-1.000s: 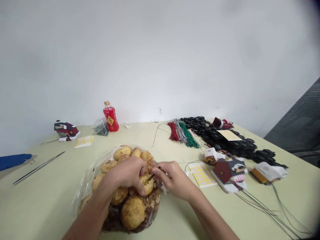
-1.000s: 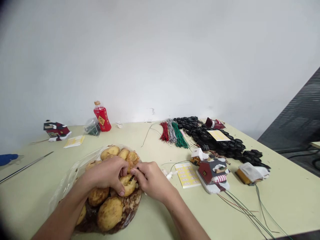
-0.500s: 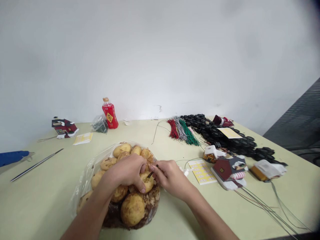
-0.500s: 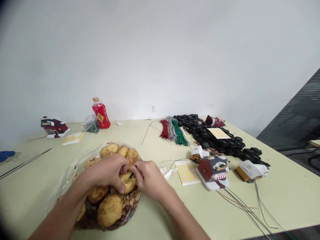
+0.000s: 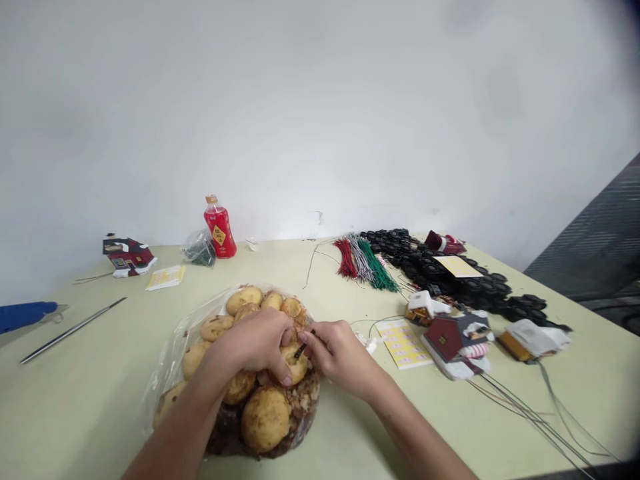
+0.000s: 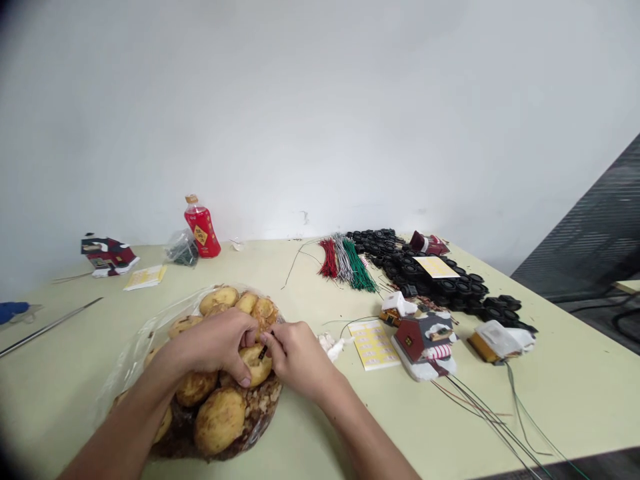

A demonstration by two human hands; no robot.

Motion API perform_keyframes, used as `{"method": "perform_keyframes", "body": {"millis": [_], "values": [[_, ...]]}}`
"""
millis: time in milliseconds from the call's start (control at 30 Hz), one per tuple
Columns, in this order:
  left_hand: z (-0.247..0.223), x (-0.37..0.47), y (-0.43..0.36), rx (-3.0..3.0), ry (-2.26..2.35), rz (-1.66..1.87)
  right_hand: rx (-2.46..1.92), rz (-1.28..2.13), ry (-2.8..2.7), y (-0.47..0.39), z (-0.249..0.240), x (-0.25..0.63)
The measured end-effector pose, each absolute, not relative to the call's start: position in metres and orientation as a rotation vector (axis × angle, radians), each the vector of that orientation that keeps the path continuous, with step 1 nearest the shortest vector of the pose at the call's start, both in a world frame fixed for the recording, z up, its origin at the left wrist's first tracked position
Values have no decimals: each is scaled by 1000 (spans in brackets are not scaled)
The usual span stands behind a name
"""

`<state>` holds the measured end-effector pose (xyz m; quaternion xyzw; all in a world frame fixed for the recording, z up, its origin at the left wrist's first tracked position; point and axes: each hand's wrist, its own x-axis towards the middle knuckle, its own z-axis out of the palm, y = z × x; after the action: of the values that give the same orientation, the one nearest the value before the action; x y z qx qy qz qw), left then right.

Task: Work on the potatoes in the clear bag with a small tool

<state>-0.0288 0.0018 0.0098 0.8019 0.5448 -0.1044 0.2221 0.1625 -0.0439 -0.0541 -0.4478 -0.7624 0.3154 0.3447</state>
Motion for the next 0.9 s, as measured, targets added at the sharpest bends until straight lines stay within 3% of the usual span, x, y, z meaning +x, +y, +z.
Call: {"method": "perform_keyframes", "body": {"millis": [400, 567, 733, 900], "values": [[11, -28, 1, 2229, 1504, -293, -1158, 1000, -1904, -43, -55, 159], [12, -26, 0, 2220, 1508, -295, -1234, 859, -1910, -43, -55, 158], [11, -27, 0, 2240, 1496, -291, -1210, 998, -1890, -44, -56, 155], [9, -27, -1, 2257, 1511, -314, -1293, 819, -1895, -44, -56, 152]]}}
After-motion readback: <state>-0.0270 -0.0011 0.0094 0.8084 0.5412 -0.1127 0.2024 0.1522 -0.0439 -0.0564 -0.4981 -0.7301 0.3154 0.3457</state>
